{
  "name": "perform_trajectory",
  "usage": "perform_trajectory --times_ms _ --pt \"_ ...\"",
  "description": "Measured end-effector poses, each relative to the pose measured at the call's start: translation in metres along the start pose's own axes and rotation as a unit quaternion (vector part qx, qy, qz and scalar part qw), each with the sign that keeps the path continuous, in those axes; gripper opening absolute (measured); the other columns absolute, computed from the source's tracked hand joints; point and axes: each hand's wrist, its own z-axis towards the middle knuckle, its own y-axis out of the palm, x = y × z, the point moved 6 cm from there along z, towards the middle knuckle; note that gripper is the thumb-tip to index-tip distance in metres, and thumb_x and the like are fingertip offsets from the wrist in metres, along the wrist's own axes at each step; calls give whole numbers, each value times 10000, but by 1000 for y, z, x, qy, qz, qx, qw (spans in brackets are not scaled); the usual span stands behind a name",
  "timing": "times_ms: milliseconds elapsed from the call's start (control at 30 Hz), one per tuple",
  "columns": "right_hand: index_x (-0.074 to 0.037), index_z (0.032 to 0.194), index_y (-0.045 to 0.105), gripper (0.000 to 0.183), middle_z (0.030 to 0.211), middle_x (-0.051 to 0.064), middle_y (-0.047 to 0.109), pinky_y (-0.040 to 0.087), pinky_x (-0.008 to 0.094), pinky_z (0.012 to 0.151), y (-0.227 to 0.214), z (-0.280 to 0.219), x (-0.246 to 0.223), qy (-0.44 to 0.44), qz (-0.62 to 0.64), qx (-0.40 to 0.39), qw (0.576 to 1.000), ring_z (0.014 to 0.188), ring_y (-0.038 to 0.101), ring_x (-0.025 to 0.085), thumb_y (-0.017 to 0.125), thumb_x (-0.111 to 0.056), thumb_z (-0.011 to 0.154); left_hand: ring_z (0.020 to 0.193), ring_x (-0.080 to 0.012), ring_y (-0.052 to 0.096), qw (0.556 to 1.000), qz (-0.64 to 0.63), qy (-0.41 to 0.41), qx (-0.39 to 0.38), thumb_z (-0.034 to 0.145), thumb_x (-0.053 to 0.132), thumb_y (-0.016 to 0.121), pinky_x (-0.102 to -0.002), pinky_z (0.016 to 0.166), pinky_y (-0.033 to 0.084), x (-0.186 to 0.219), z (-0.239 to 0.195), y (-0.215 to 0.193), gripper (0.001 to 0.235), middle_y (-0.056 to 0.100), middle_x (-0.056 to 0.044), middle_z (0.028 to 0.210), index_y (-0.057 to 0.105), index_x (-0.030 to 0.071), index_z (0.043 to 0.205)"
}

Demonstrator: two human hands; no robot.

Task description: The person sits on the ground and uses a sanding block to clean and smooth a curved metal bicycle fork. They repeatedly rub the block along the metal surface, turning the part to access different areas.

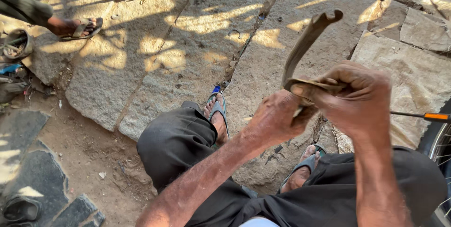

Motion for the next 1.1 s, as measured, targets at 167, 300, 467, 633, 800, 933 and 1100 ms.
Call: perform_trajectory --times_ms 167,300,467,633,800,933,1100 --pt "-82 810 774 116 691 67 689 427 252 463 8 -8 38 33 -45 -80 995 532 581 75 833 -154 879 939 -260 736 992 -21 101 71 1007 248 668 -467 841 594 14 -1 -12 285 710 -96 989 579 77 1216" --pt "-98 711 748 227 607 42 638 346 278 446 -4 -11 43 34 -169 -20 985 477 515 87 851 -237 859 874 -251 735 997 35 47 49 1007 282 687 -456 825 610 11 0 -6 249 715 -104 914 638 72 1131" --pt "-91 786 758 174 653 24 696 399 241 415 5 -9 22 39 -83 -54 994 494 559 58 846 -204 885 886 -239 728 997 -55 50 26 1010 303 633 -448 823 595 12 0 -11 282 716 -91 951 631 67 1165" --pt "-53 795 772 152 681 71 702 428 262 452 10 -2 0 66 -91 -49 992 535 605 118 847 -164 866 873 -252 724 998 46 39 30 1031 271 654 -458 836 594 6 -2 -6 207 698 -111 920 658 87 1125" --pt "-94 909 770 218 799 38 779 627 226 572 16 8 -31 111 175 -155 966 692 757 62 816 -132 699 960 -260 725 990 -68 99 74 1017 275 640 -452 872 585 15 -4 -16 320 690 -107 1024 574 60 1244" --pt "-68 883 781 75 756 49 734 472 229 487 14 8 -33 2 -54 -53 997 612 666 65 836 -119 889 917 -260 724 996 -12 63 62 1014 295 633 -441 823 615 10 -3 -12 298 684 -109 988 605 77 1217" --pt "-50 944 778 97 797 58 755 513 238 517 -7 -3 3 50 106 -123 986 653 687 72 817 -103 874 906 -298 696 991 67 95 59 992 363 644 -485 804 559 21 3 -21 399 668 -145 971 540 38 1200"
